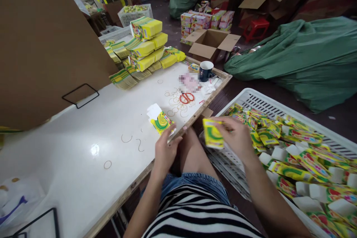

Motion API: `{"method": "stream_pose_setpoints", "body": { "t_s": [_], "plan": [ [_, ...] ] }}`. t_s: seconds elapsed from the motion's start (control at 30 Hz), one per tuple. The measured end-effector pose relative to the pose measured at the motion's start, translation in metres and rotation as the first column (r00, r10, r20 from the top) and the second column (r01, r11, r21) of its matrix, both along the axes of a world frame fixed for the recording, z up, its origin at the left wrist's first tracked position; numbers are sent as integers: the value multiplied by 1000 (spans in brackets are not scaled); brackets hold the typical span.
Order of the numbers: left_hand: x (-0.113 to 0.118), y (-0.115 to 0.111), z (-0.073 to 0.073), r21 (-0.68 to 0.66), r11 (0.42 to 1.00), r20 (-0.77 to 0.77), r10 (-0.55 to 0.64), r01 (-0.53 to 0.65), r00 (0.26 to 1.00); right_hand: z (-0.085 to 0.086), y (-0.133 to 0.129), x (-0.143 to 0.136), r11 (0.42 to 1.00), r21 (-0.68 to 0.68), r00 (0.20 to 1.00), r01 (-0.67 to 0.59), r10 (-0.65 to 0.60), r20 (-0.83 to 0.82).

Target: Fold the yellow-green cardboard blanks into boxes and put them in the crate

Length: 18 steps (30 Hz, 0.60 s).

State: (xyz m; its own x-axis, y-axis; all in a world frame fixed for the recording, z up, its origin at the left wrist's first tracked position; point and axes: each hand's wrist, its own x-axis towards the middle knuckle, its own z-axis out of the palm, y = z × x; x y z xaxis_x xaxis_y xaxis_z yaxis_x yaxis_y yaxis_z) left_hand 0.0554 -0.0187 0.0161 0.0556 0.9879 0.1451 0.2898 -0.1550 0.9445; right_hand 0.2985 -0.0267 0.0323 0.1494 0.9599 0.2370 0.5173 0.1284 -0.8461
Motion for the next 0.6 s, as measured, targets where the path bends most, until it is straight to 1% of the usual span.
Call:
{"method": "stream_pose_setpoints", "body": {
  "t_s": [0.03,0.07,0.1,0.13,0.17,0.23,0.3,0.4,0.47,0.5,0.53,0.6],
  "plan": [
    [-9,4,-3,90,995,-119,63,-52,991,4,0,10,990,72,982,119,-129,139],
    [-17,7,-6,153,986,-220,100,-67,970,5,2,16,973,133,950,187,-213,229],
    [-26,11,-10,174,983,-298,105,-54,949,4,4,17,967,161,933,198,-237,270],
    [-32,13,-14,166,986,-353,91,-34,931,1,8,12,975,149,944,167,-202,260],
    [-38,15,-18,143,990,-384,71,-17,921,-4,12,3,989,106,970,104,-124,207],
    [-45,16,-24,98,995,-379,38,-1,924,-17,23,-26,998,-14,998,-55,55,24],
    [-49,14,-25,76,997,-316,32,-9,948,-29,34,-60,987,-94,985,-133,121,-125],
    [-49,6,-18,100,993,-224,77,-56,971,-40,43,-98,973,-170,964,-153,109,-243],
    [-45,-3,-11,171,982,-195,109,-75,975,-42,44,-110,959,-205,930,-196,116,-349],
    [-41,-8,-9,210,976,-185,98,-58,978,-42,43,-112,950,-211,901,-229,124,-415],
    [-37,-13,-7,241,970,-175,60,-17,983,-42,41,-112,945,-209,866,-252,124,-485],
    [-28,-21,-4,267,962,-138,-24,60,990,-40,33,-109,954,-180,791,-238,83,-606]
  ]
}}
